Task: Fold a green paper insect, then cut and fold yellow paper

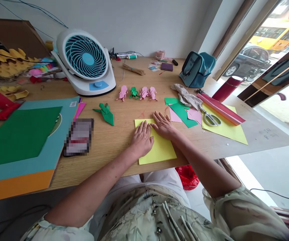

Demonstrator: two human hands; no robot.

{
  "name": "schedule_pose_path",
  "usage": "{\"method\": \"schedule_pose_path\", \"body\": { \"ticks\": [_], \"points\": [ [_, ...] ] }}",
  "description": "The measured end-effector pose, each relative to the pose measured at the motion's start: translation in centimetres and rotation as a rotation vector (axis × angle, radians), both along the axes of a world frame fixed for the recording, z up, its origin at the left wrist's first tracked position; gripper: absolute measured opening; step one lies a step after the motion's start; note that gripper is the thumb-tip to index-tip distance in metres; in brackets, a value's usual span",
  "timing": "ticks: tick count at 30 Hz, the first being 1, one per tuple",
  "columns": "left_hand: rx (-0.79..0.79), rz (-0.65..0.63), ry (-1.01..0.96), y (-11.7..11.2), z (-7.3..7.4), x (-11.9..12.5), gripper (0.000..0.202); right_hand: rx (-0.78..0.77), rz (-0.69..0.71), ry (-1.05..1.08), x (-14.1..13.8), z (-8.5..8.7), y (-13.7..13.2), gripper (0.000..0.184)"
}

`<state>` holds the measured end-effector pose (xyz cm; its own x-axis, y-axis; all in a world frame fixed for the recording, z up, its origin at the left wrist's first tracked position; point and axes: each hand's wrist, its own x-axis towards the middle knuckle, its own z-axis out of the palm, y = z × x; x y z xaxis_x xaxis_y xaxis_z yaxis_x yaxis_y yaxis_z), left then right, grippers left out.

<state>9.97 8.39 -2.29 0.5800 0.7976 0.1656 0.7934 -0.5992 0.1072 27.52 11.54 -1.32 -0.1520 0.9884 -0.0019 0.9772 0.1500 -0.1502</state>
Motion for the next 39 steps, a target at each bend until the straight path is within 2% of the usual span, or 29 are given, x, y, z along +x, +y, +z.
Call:
{"method": "schedule_pose_path", "body": {
  "ticks": [4, 6, 8, 11, 14, 17, 21, 35, 39],
  "points": [
    [-0.022, 0.004, 0.015, 0.0, 0.3, 0.0, 0.063, 0.062, -0.123, -0.025, 1.2, 1.2, 1.2, 0.071],
    [-0.044, 0.006, 0.038, 0.0, 0.5, 0.0, 0.063, 0.126, -0.148, -0.012, 0.7, 2.1, 1.8, 0.072],
    [-0.050, 0.003, 0.043, 0.0, 0.5, 0.0, 0.063, 0.144, -0.105, 0.041, -0.7, 2.6, 2.1, 0.071],
    [-0.039, 0.000, 0.019, 0.1, 0.4, 0.1, 0.064, 0.053, -0.018, 0.113, -2.9, 2.3, 1.9, 0.068],
    [-0.030, -0.011, -0.003, 0.0, 0.3, 0.2, 0.061, 0.006, 0.026, 0.076, -3.5, 1.1, 0.7, 0.067],
    [-0.029, -0.017, -0.011, -0.1, 0.4, 0.2, 0.059, 0.039, 0.095, 0.013, -2.5, 0.0, -1.0, 0.066],
    [-0.046, 0.000, 0.010, -0.1, 0.6, 0.2, 0.062, 0.069, 0.162, -0.018, -0.9, -0.2, -3.4, 0.070],
    [-0.039, 0.006, 0.044, -0.1, 0.8, 0.1, 0.064, 0.000, 0.348, 0.041, 1.5, 1.3, -16.0, 0.077],
    [-0.002, -0.004, 0.036, -0.1, 0.6, 0.0, 0.062, -0.003, 0.403, 0.096, 1.9, 2.6, -20.1, 0.082]
  ]
}}
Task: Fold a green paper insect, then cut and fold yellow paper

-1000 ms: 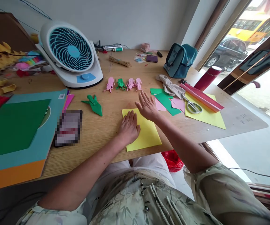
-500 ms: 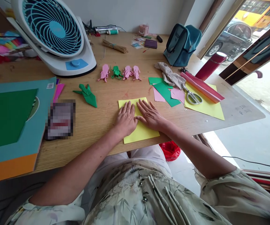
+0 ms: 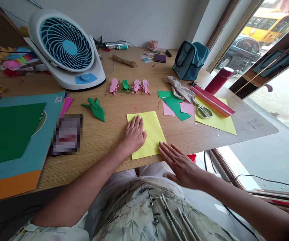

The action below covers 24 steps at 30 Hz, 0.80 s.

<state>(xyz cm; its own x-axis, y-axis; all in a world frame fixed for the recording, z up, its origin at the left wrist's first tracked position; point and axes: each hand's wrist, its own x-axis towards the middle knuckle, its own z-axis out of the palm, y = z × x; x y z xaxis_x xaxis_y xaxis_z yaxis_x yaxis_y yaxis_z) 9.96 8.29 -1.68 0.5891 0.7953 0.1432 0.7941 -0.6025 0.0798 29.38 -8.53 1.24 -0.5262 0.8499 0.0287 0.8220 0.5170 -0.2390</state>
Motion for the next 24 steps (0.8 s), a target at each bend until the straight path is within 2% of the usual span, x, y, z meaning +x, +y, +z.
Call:
{"method": "schedule_pose_path", "body": {
  "ticks": [3, 5, 7, 11, 16, 18, 21, 24],
  "points": [
    [0.023, 0.004, -0.005, 0.0, -0.2, -0.1, 0.062, -0.088, 0.060, 0.053, 0.0, 1.7, -1.1, 0.076],
    [0.027, 0.009, -0.001, 0.1, -0.3, -0.1, 0.062, -0.085, 0.040, 0.104, -0.3, 2.6, -0.2, 0.066],
    [0.027, 0.010, 0.006, 0.2, -0.4, -0.1, 0.062, -0.019, 0.002, 0.141, -0.8, 2.7, 1.8, 0.062],
    [0.045, 0.000, 0.020, 0.2, -0.5, -0.2, 0.061, 0.043, -0.058, 0.081, -1.0, 0.8, 7.4, 0.069],
    [0.044, -0.001, 0.036, 0.1, -0.5, -0.3, 0.062, 0.015, -0.139, -0.066, 1.0, -2.1, 13.5, 0.065],
    [0.025, -0.003, 0.037, 0.1, -0.5, -0.3, 0.063, 0.020, -0.177, -0.109, 1.9, -2.4, 15.5, 0.066],
    [0.001, -0.001, 0.042, 0.1, -0.3, -0.2, 0.064, 0.029, -0.245, -0.151, 2.5, -2.1, 18.1, 0.069],
    [-0.022, -0.001, 0.054, 0.1, 0.0, -0.2, 0.065, 0.071, -0.345, -0.167, 2.4, -1.4, 19.2, 0.069]
  ]
}}
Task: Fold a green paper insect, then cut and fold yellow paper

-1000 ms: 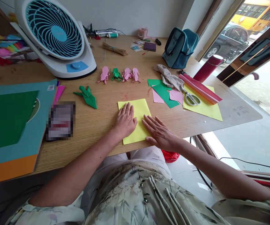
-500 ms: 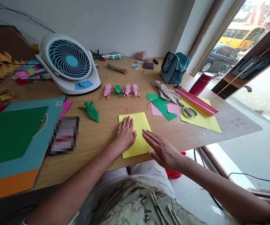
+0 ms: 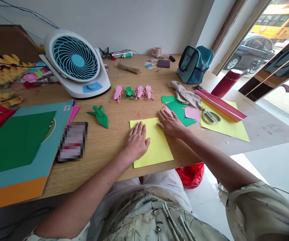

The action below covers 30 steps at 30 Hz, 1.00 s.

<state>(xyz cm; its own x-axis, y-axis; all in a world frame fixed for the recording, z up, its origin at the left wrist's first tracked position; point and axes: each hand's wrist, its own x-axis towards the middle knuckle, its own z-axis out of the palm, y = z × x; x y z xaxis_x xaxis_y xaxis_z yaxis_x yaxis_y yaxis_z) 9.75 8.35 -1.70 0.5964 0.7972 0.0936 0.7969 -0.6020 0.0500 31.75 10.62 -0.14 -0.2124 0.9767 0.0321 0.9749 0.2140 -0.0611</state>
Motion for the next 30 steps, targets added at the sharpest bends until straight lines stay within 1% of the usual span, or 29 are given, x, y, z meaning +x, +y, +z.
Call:
{"method": "schedule_pose_path", "body": {
  "ticks": [2, 4, 6, 9, 13, 16, 19, 22, 24, 25, 27, 28, 30],
  "points": [
    [-0.008, -0.003, 0.000, 0.0, 0.1, 0.0, 0.065, 0.050, -0.008, 0.026, -0.5, 0.1, -0.4, 0.070],
    [-0.009, -0.008, -0.007, -0.1, 0.2, 0.0, 0.065, 0.075, 0.066, 0.066, -1.3, -0.2, -1.5, 0.071],
    [-0.011, -0.008, -0.012, -0.1, 0.2, 0.0, 0.065, 0.059, 0.157, 0.085, -1.9, -0.7, -3.1, 0.072],
    [-0.014, -0.009, -0.018, 0.0, 0.0, 0.0, 0.066, 0.020, 0.203, 0.070, -2.4, -1.2, -5.5, 0.073],
    [0.001, -0.020, -0.052, 0.1, -0.2, -0.1, 0.065, 0.006, 0.240, 0.047, -2.2, -0.7, -8.7, 0.073],
    [-0.005, -0.052, -0.077, 0.2, -0.2, -0.4, 0.063, -0.004, 0.253, 0.047, -2.0, -0.2, -11.3, 0.072],
    [-0.035, -0.083, -0.070, 0.2, 0.0, -0.7, 0.062, -0.015, 0.241, 0.064, -2.1, -0.3, -13.8, 0.073],
    [-0.035, -0.089, -0.068, 0.1, 0.1, -1.0, 0.061, -0.023, 0.277, 0.124, -2.2, -0.1, -15.7, 0.075],
    [-0.029, -0.091, -0.084, 0.1, 0.2, -1.2, 0.060, -0.053, 0.342, 0.187, -2.3, 0.9, -16.8, 0.069],
    [-0.026, -0.092, -0.098, 0.1, 0.3, -1.3, 0.059, -0.075, 0.382, 0.227, -2.4, 1.8, -17.3, 0.060],
    [-0.015, -0.110, -0.142, 0.0, 0.7, -1.5, 0.056, -0.084, 0.436, 0.337, -2.4, 4.3, -18.4, 0.036],
    [-0.006, -0.135, -0.174, -0.2, 1.0, -1.5, 0.055, -0.048, 0.460, 0.413, -2.3, 5.6, -19.0, 0.028],
    [0.007, -0.221, -0.249, -0.8, 1.6, -1.3, 0.051, 0.055, 0.494, 0.537, -1.8, 8.1, -20.0, 0.022]
  ]
}}
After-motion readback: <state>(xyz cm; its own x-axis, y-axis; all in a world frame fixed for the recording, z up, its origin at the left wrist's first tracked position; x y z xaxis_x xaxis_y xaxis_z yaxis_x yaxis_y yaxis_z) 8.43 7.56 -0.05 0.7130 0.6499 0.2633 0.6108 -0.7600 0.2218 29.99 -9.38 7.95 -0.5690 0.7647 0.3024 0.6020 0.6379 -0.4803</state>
